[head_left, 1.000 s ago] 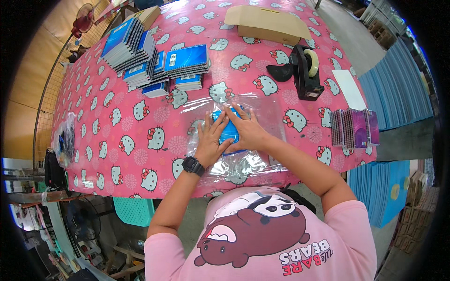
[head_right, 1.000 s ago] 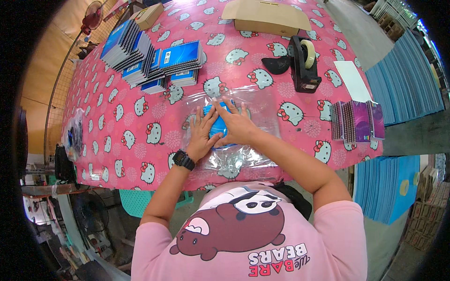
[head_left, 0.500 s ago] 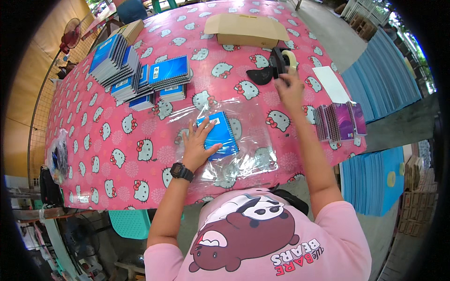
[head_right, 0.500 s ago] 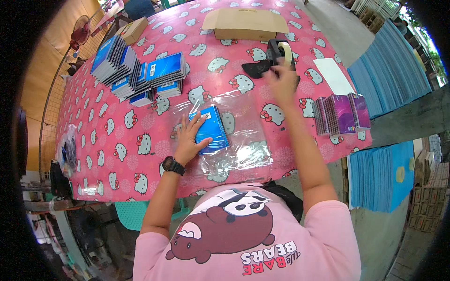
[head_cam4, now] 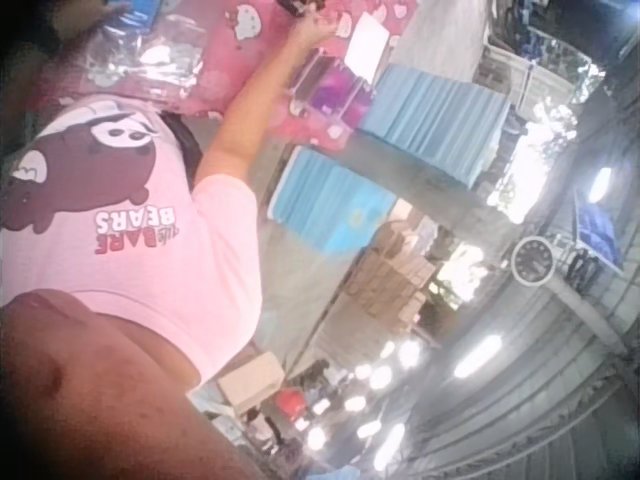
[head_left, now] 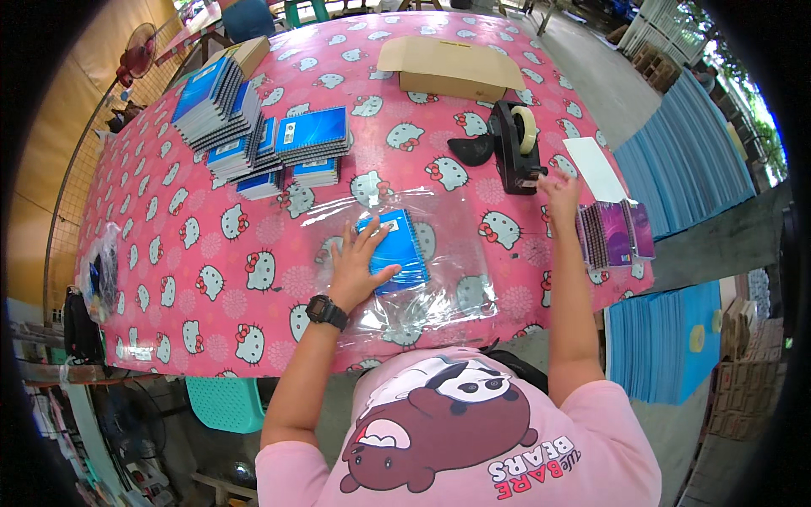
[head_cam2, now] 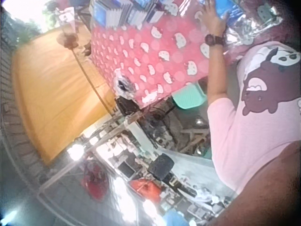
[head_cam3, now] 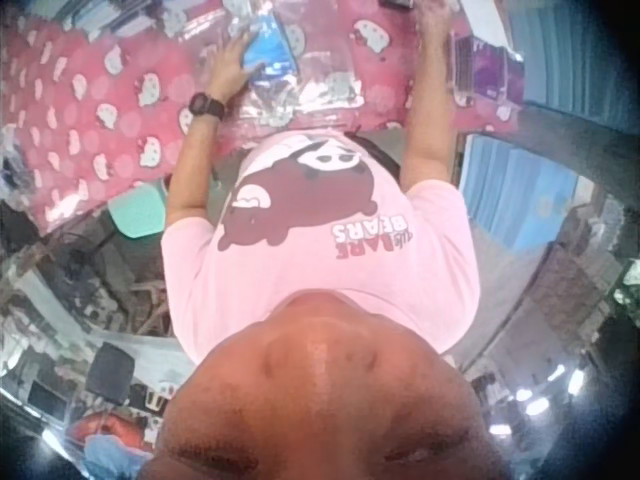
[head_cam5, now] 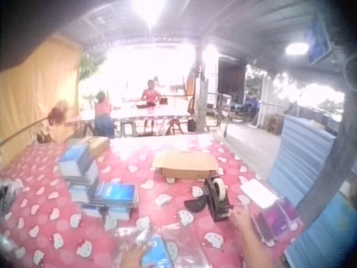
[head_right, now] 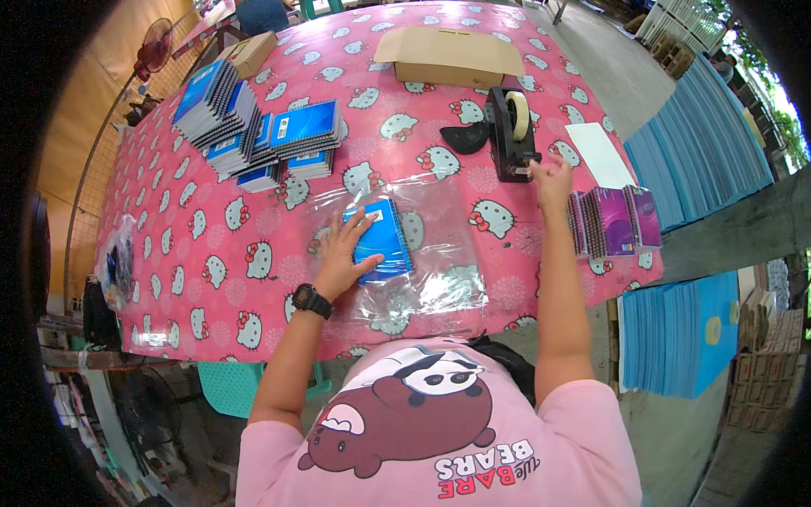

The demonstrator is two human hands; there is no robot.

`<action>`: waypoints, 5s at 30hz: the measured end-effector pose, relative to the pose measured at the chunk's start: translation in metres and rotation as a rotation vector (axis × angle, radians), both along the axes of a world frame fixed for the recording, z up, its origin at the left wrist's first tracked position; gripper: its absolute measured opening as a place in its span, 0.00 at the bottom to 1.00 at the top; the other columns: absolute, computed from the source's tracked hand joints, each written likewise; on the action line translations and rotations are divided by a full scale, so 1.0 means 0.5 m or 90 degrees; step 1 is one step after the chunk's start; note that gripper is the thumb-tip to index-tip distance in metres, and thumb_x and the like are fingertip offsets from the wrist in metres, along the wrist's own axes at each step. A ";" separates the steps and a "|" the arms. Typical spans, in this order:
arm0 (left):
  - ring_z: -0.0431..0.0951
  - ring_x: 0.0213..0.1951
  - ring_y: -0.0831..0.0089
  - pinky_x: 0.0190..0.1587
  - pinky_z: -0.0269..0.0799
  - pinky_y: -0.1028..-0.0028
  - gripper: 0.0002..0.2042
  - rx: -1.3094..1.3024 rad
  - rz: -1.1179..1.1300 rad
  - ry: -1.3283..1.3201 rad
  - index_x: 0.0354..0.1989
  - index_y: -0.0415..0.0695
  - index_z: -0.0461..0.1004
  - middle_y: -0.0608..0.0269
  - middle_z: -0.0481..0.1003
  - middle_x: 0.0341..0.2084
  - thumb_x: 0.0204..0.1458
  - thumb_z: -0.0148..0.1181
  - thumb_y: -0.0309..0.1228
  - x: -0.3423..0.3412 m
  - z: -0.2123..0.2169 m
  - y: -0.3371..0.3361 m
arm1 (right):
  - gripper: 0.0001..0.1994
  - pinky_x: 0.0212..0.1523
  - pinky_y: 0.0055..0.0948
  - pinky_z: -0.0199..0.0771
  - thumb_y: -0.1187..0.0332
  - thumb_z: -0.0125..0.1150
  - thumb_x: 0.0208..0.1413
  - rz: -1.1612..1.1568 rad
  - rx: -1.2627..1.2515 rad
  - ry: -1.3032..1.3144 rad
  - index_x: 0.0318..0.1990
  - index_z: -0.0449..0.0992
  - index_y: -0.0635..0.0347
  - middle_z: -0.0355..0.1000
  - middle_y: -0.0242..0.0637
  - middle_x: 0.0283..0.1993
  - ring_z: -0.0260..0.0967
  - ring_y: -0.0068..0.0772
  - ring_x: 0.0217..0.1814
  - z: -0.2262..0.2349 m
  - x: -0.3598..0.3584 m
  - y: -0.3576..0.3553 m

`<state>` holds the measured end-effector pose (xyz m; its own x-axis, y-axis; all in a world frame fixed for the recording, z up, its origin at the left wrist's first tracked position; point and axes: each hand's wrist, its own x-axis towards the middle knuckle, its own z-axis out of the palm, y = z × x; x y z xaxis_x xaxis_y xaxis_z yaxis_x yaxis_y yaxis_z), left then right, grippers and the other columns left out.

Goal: The person packages notebooks into plastic bags, placing one blue notebook into a bag and sealing it with adhesive tape before moving it to a stack.

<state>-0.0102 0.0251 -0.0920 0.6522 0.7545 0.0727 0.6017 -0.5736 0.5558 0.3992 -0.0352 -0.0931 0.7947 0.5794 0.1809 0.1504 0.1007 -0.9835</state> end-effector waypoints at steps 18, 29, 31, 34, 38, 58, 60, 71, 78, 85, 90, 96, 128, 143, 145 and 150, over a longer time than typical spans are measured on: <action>0.40 0.67 0.50 0.58 0.36 0.33 0.41 -0.032 0.005 -0.065 0.62 0.63 0.59 0.74 0.54 0.64 0.34 0.69 0.49 -0.002 -0.009 0.014 | 0.35 0.40 0.42 0.72 0.53 0.73 0.33 0.463 -0.521 -0.508 0.45 0.64 0.66 0.74 0.50 0.37 0.73 0.52 0.42 0.095 -0.500 0.086; 0.42 0.66 0.49 0.63 0.35 0.48 0.42 -0.034 0.380 -0.433 0.63 0.33 0.48 0.44 0.44 0.65 0.46 0.61 0.46 0.018 -0.086 0.006 | 0.41 0.43 0.36 0.71 0.54 0.74 0.34 0.525 -0.428 -0.234 0.55 0.62 0.65 0.72 0.49 0.43 0.71 0.40 0.46 0.000 -0.369 -0.011; 0.42 0.66 0.47 0.63 0.34 0.46 0.43 -0.116 0.298 -0.077 0.65 0.36 0.45 0.45 0.44 0.65 0.47 0.59 0.48 0.042 -0.080 -0.038 | 0.39 0.44 0.35 0.71 0.60 0.73 0.38 0.588 -0.182 0.113 0.57 0.60 0.63 0.71 0.46 0.44 0.70 0.37 0.46 -0.049 -0.398 -0.013; 0.42 0.66 0.49 0.63 0.35 0.46 0.44 -0.102 0.255 -0.195 0.67 0.39 0.40 0.46 0.46 0.65 0.48 0.58 0.49 0.031 -0.044 -0.052 | 0.38 0.49 0.35 0.68 0.69 0.72 0.40 0.533 -0.146 0.028 0.60 0.56 0.61 0.66 0.45 0.52 0.64 0.35 0.53 0.008 -0.439 -0.023; 0.57 0.61 0.61 0.60 0.56 0.62 0.47 -0.306 0.098 -0.644 0.67 0.45 0.38 0.53 0.52 0.62 0.41 0.64 0.24 0.035 0.095 -0.075 | 0.41 0.51 0.33 0.64 0.73 0.73 0.35 0.490 -0.063 -0.002 0.60 0.54 0.57 0.62 0.39 0.52 0.60 0.32 0.54 0.098 -0.443 -0.039; 0.58 0.60 0.65 0.61 0.57 0.65 0.51 -0.313 0.071 -0.649 0.65 0.45 0.42 0.55 0.54 0.59 0.29 0.70 0.23 0.060 0.010 -0.099 | 0.48 0.62 0.31 0.52 0.74 0.61 0.33 0.647 -0.095 -0.018 0.67 0.42 0.57 0.54 0.43 0.60 0.52 0.35 0.63 0.051 -0.418 -0.056; 0.58 0.60 0.64 0.62 0.54 0.64 0.52 -0.285 0.074 -0.610 0.66 0.46 0.39 0.55 0.55 0.59 0.30 0.67 0.22 0.065 0.025 -0.097 | 0.45 0.65 0.30 0.46 0.76 0.56 0.33 0.637 -0.115 -0.016 0.67 0.47 0.57 0.52 0.44 0.63 0.49 0.35 0.66 0.041 -0.409 -0.054; 0.56 0.62 0.51 0.63 0.49 0.57 0.31 0.121 0.031 -0.370 0.55 0.40 0.66 0.53 0.65 0.55 0.34 0.49 0.24 -0.016 0.066 -0.122 | 0.28 0.57 0.31 0.59 0.73 0.65 0.43 0.530 -0.061 -0.092 0.56 0.66 0.55 0.75 0.30 0.43 0.63 0.29 0.53 0.137 -0.372 -0.054; 0.51 0.64 0.48 0.63 0.47 0.54 0.33 0.123 -0.032 -0.312 0.57 0.44 0.65 0.54 0.61 0.59 0.33 0.53 0.25 -0.029 0.070 -0.112 | 0.30 0.57 0.32 0.55 0.67 0.68 0.42 0.486 -0.079 -0.454 0.56 0.67 0.57 0.76 0.26 0.45 0.60 0.32 0.52 0.155 -0.385 -0.041; 0.48 0.65 0.48 0.63 0.43 0.49 0.33 0.152 -0.093 -0.191 0.57 0.51 0.67 0.60 0.63 0.59 0.32 0.57 0.29 -0.019 0.113 -0.086 | 0.36 0.60 0.34 0.52 0.63 0.68 0.42 0.462 -0.078 -0.528 0.61 0.61 0.56 0.75 0.26 0.48 0.59 0.33 0.57 0.118 -0.390 -0.034; 0.43 0.67 0.49 0.64 0.31 0.43 0.37 0.129 -0.171 -0.108 0.57 0.59 0.66 0.67 0.59 0.62 0.29 0.62 0.29 -0.001 0.137 -0.068 | 0.40 0.61 0.40 0.50 0.60 0.70 0.39 0.500 -0.177 -0.522 0.62 0.58 0.55 0.71 0.31 0.53 0.56 0.39 0.61 0.135 -0.409 -0.051; 0.41 0.67 0.49 0.63 0.30 0.41 0.36 0.118 -0.196 -0.065 0.58 0.58 0.65 0.66 0.57 0.63 0.31 0.60 0.29 -0.002 0.153 -0.065 | 0.45 0.65 0.43 0.46 0.61 0.71 0.37 0.590 -0.101 -0.339 0.65 0.54 0.52 0.69 0.35 0.55 0.53 0.41 0.64 0.141 -0.395 -0.047; 0.41 0.68 0.51 0.61 0.32 0.35 0.39 0.096 -0.224 -0.027 0.58 0.64 0.65 0.72 0.55 0.64 0.27 0.60 0.26 -0.008 0.155 -0.042 | 0.37 0.47 0.29 0.68 0.64 0.63 0.50 0.645 -0.164 0.033 0.65 0.50 0.58 0.71 0.40 0.47 0.67 0.29 0.48 0.071 -0.283 0.048; 0.44 0.67 0.50 0.61 0.34 0.37 0.38 0.048 -0.221 -0.053 0.57 0.61 0.67 0.67 0.55 0.64 0.26 0.60 0.26 -0.014 0.151 -0.042 | 0.23 0.37 0.22 0.70 0.73 0.66 0.46 0.088 -0.028 -0.055 0.49 0.65 0.70 0.74 0.39 0.32 0.72 0.27 0.34 0.057 0.038 0.045; 0.45 0.66 0.50 0.61 0.35 0.37 0.38 0.043 -0.214 -0.055 0.57 0.61 0.67 0.67 0.55 0.64 0.26 0.60 0.26 -0.019 0.150 -0.044 | 0.21 0.35 0.21 0.70 0.75 0.65 0.45 0.077 0.015 -0.102 0.48 0.66 0.70 0.74 0.37 0.31 0.72 0.26 0.34 0.046 0.010 0.021; 0.48 0.66 0.51 0.61 0.36 0.36 0.37 0.048 -0.238 -0.074 0.56 0.61 0.67 0.67 0.56 0.63 0.27 0.60 0.28 -0.001 0.152 -0.043 | 0.14 0.25 0.19 0.67 0.77 0.63 0.46 0.229 -0.098 0.476 0.41 0.68 0.62 0.70 0.29 0.26 0.66 0.19 0.24 -0.053 0.061 -0.034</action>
<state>-0.0105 0.0037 -0.0162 0.8651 0.4559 0.2089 0.2784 -0.7831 0.5561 0.4299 -0.0525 -0.1196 0.4357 0.7955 -0.4211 -0.5613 -0.1256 -0.8180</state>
